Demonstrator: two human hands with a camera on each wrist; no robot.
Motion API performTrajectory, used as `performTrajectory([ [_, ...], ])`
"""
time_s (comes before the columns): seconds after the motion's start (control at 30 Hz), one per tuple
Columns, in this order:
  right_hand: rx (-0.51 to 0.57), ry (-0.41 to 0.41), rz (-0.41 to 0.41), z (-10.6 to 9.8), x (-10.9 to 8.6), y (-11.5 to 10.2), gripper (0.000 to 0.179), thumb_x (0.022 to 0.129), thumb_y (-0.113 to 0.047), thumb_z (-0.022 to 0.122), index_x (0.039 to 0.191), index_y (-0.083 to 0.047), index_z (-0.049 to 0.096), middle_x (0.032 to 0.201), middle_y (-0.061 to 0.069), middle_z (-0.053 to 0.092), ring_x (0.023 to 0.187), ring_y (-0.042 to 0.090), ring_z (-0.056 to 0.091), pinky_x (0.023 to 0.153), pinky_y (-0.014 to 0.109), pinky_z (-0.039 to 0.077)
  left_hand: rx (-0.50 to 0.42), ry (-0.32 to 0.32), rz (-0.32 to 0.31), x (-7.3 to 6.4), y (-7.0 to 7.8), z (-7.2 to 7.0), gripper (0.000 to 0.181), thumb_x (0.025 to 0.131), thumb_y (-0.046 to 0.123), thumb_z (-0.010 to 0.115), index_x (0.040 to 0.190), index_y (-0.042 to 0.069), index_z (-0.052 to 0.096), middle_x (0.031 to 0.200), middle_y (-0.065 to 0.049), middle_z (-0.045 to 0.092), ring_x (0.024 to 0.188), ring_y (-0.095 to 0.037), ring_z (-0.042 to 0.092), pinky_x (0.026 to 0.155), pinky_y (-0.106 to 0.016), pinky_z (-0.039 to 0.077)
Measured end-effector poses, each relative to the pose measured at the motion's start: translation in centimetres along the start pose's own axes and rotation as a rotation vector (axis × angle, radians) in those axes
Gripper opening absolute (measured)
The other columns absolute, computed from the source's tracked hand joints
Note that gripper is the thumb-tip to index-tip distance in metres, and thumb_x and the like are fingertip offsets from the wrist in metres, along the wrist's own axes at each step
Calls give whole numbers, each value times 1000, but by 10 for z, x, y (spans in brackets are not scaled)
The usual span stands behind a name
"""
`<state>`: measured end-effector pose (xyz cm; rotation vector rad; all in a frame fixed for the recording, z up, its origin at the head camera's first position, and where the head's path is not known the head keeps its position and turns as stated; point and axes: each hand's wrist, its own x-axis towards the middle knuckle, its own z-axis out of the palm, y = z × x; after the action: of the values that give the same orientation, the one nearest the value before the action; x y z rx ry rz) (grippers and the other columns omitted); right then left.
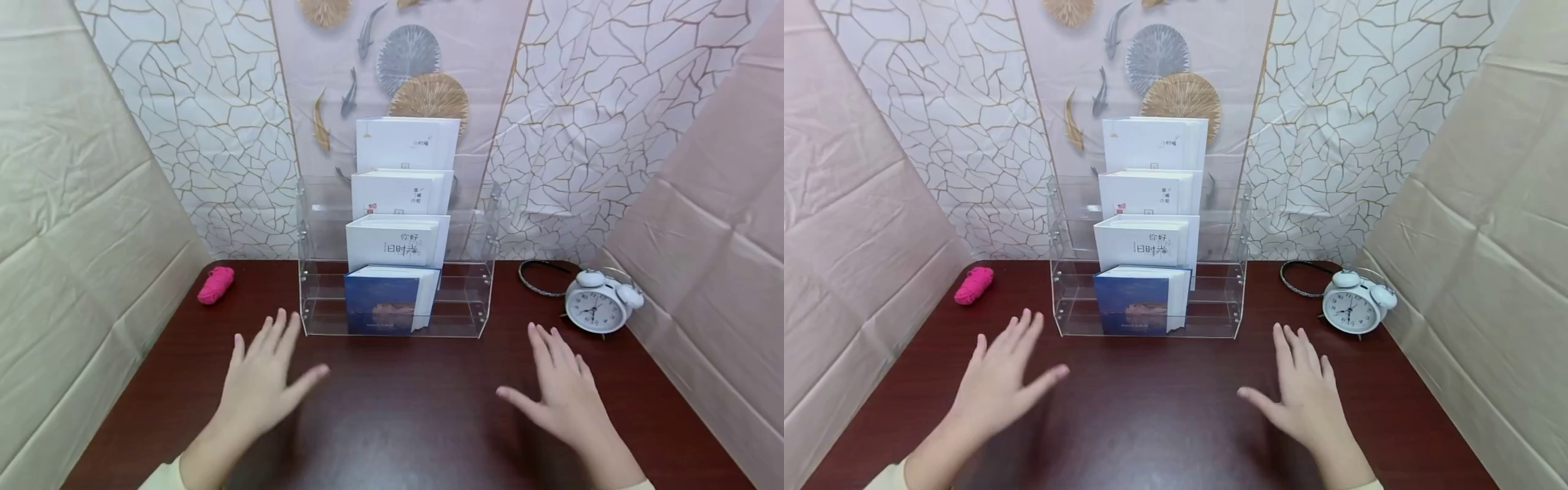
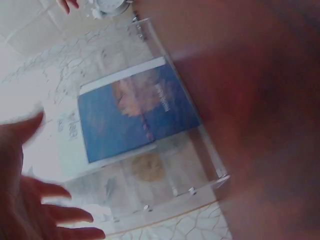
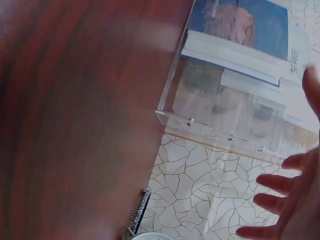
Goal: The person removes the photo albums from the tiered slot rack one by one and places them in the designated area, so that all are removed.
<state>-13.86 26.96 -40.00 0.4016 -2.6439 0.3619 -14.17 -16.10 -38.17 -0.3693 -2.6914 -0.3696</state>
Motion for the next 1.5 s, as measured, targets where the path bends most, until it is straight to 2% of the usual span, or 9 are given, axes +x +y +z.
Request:
performTrajectory([
  [0.2,293,197,15,-3,24,7,53,80,-18,73,126,-3,52,114,13,61,103,26,56,87,29,42,-372,335,-46,45,-21,-11,60,90,20,60,141,0,37,142,-17,40,126,-37,38,101,-53,30],
  [0.3,515,216,89,2,42,7,34,86,-11,67,118,-4,58,104,12,66,93,14,61,80,12,42,-557,398,-89,71,-33,-6,60,90,11,59,145,7,35,144,-13,38,128,-33,38,99,-53,34],
  [0.4,716,200,171,9,62,2,26,90,-9,62,114,0,59,101,17,66,87,7,62,75,13,46,-718,326,-208,92,-45,11,66,90,14,60,148,11,28,146,-14,34,129,-34,36,97,-54,36],
  [0.5,828,169,215,17,81,-8,25,90,-7,60,111,7,58,102,24,63,88,6,61,76,14,46,-818,168,-352,106,-56,35,75,91,19,60,150,7,15,148,-21,27,131,-39,31,102,-50,31],
  [0.67,858,101,254,43,106,-10,32,91,-16,62,110,9,56,104,22,62,91,9,60,78,15,46,-920,-47,-505,116,-67,72,86,90,20,61,147,-5,1,148,-30,17,132,-44,24,107,-45,24],
  [0.87,788,35,286,73,128,-11,38,86,-31,67,109,-1,59,103,13,63,93,24,60,77,27,48,-1022,-137,-565,121,-69,99,77,89,15,61,142,-12,12,142,-33,27,129,-40,33,102,-46,33],
  [1.0,778,20,295,86,139,-21,38,82,-32,72,103,-3,60,96,12,64,86,24,61,73,32,49,-985,-158,-548,123,-69,109,61,89,8,57,136,-14,26,132,-33,41,117,-37,47,88,-44,46],
  [1.3,793,20,293,100,146,-40,39,73,-29,81,96,-5,60,91,10,66,83,21,63,69,33,51,-608,-178,-424,127,-78,114,46,82,5,48,125,-10,45,117,-28,56,112,-39,50,92,-48,41],
  [1.5,733,36,234,118,146,-53,54,64,-30,86,102,-10,54,84,6,66,70,21,60,58,30,48,-568,-186,-350,125,-83,115,40,79,3,47,117,-9,55,111,-25,61,107,-38,51,89,-49,42],
])
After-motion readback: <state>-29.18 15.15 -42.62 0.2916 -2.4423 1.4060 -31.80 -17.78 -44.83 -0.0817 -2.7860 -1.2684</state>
